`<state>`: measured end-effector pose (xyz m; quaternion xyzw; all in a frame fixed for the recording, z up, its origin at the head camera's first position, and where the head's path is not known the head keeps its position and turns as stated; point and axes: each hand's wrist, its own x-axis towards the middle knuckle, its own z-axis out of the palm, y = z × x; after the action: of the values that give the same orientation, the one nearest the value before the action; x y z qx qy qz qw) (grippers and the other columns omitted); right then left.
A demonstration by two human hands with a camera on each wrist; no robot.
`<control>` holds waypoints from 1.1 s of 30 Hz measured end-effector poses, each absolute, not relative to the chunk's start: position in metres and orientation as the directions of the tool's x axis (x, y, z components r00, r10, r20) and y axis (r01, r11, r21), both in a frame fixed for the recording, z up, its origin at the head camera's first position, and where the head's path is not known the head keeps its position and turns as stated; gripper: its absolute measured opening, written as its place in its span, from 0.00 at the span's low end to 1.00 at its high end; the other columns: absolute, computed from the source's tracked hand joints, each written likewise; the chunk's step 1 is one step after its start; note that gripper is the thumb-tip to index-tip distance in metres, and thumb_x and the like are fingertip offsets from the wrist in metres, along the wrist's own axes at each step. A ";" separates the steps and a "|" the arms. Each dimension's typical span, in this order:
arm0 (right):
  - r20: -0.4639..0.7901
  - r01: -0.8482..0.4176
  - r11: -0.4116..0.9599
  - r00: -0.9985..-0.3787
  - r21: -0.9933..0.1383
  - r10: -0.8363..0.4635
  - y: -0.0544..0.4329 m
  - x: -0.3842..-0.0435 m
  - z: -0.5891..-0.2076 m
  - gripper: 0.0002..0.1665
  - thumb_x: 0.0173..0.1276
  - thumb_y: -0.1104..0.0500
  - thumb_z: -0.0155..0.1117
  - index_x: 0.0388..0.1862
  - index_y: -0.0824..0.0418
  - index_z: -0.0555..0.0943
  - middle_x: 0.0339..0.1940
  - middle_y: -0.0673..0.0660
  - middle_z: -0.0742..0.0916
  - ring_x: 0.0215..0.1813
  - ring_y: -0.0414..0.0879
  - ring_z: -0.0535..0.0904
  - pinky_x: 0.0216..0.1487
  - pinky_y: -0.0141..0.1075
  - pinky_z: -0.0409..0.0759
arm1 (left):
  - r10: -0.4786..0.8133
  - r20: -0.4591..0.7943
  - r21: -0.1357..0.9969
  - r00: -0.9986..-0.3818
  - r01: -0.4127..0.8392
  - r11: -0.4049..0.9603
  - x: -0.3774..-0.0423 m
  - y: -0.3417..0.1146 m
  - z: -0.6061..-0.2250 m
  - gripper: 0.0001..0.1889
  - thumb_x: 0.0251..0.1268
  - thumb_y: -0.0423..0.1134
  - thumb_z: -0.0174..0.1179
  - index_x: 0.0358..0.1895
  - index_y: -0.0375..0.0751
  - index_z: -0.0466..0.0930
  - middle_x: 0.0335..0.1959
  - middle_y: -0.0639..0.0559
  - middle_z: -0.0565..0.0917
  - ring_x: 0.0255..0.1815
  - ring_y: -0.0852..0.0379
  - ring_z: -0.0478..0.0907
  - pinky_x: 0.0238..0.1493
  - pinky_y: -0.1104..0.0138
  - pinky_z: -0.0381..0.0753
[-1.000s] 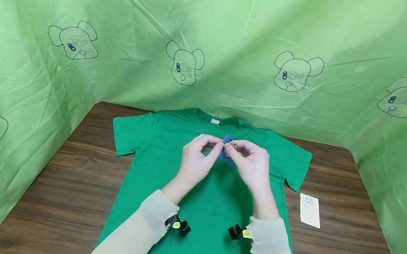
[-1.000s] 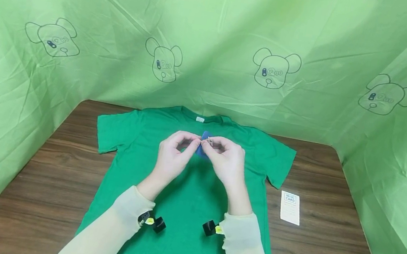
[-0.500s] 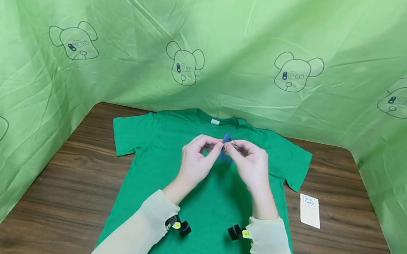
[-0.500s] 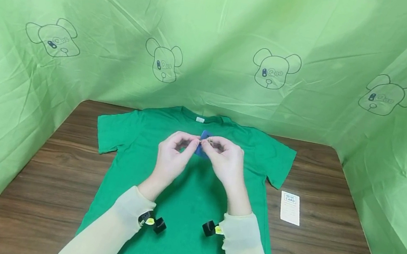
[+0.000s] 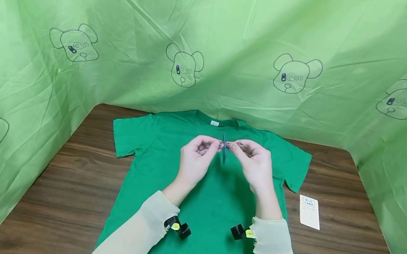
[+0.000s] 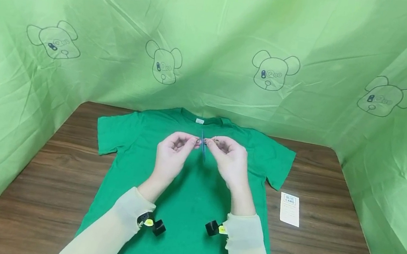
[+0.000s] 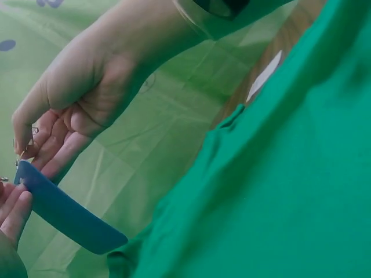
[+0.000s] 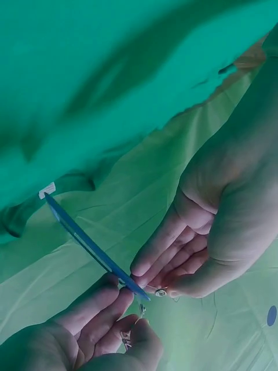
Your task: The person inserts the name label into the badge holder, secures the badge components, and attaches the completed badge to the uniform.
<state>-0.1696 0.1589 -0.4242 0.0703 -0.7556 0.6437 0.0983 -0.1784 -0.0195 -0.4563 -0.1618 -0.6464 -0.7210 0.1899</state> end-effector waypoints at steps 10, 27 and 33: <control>0.224 -0.224 -0.008 -0.974 -0.975 -0.036 0.153 -0.171 -0.426 0.10 0.85 0.64 0.63 0.51 0.73 0.80 0.52 0.71 0.92 0.50 0.47 0.94 0.57 0.42 0.90 | -0.104 0.401 0.900 -0.910 0.413 -0.140 -0.180 -0.022 -0.455 0.06 0.78 0.29 0.67 0.43 0.26 0.87 0.39 0.36 0.90 0.37 0.50 0.92 0.46 0.62 0.92; 0.249 -0.249 -0.005 -0.967 -0.968 -0.043 0.145 -0.168 -0.428 0.08 0.86 0.63 0.62 0.51 0.70 0.78 0.53 0.70 0.91 0.51 0.48 0.94 0.58 0.42 0.89 | -0.186 0.203 0.954 -0.961 0.237 -0.184 -0.181 -0.020 -0.451 0.04 0.73 0.25 0.66 0.38 0.26 0.87 0.36 0.36 0.90 0.32 0.56 0.89 0.42 0.62 0.93; 0.256 -0.255 -0.037 -0.965 -0.966 -0.062 0.148 -0.169 -0.428 0.10 0.86 0.63 0.61 0.52 0.72 0.77 0.54 0.72 0.91 0.51 0.48 0.94 0.57 0.44 0.90 | -0.153 0.223 0.947 -0.963 0.252 -0.202 -0.182 -0.022 -0.452 0.04 0.73 0.25 0.64 0.38 0.26 0.86 0.35 0.36 0.90 0.31 0.58 0.89 0.40 0.65 0.92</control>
<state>-0.1691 0.1476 -0.4278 0.1147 -0.6906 0.7109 0.0676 -0.1822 -0.0219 -0.4519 -0.0398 -0.6182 -0.7741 0.1309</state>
